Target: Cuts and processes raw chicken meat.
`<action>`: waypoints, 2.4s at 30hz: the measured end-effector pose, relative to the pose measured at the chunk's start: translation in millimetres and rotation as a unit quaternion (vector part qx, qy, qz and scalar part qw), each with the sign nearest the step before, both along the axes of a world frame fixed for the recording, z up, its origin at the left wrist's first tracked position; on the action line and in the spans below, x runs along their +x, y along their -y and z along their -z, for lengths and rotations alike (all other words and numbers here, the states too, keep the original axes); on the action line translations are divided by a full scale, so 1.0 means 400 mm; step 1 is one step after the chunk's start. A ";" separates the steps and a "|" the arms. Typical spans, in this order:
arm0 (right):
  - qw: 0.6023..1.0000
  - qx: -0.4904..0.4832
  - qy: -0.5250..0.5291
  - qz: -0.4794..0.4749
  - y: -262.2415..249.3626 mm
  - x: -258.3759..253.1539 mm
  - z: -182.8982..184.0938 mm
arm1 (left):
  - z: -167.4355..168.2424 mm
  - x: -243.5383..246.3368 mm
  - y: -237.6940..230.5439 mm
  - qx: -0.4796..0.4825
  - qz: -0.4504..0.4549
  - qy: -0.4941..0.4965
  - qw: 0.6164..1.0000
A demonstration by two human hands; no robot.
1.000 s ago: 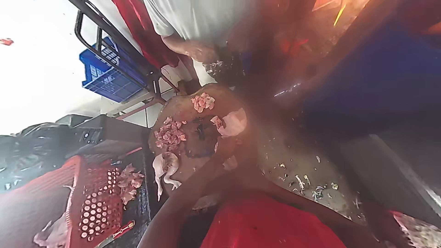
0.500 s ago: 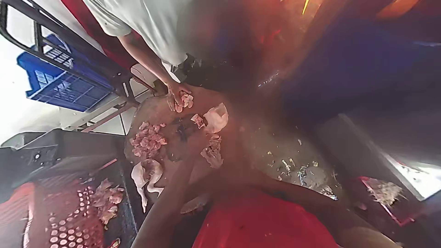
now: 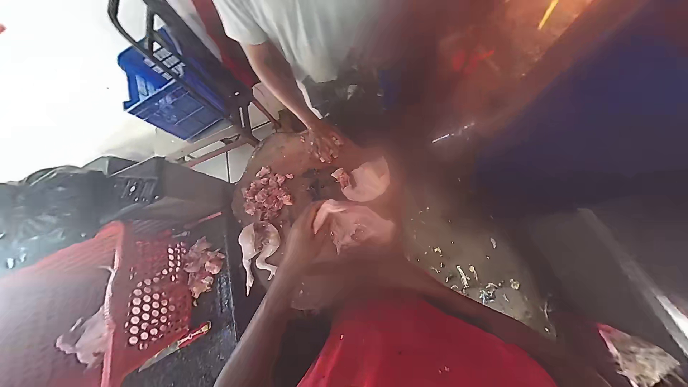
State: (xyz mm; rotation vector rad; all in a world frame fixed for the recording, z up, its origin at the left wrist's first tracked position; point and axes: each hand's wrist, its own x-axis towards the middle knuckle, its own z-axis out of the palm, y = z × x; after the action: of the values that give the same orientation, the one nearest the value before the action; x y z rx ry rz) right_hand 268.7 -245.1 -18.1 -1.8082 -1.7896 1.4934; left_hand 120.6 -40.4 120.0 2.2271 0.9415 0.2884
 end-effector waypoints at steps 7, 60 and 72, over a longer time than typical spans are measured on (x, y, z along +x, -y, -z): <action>0.929 -0.111 -0.109 0.337 0.039 0.029 0.035 | 0.222 -0.225 0.005 -0.175 -0.208 0.069 0.960; 0.989 -0.066 0.073 0.111 -0.173 -0.111 -0.034 | 0.329 -0.247 0.166 -0.429 -0.363 0.186 0.806; 0.992 -0.083 0.022 0.088 -0.148 -0.141 -0.025 | 0.362 -0.272 0.156 -0.400 -0.341 0.146 0.838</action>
State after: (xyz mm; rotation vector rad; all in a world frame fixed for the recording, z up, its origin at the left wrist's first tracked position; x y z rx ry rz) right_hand 212.3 -185.9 -8.0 -2.0328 -1.5178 1.5855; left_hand 12.0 -102.6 -24.9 1.0034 1.3422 0.4357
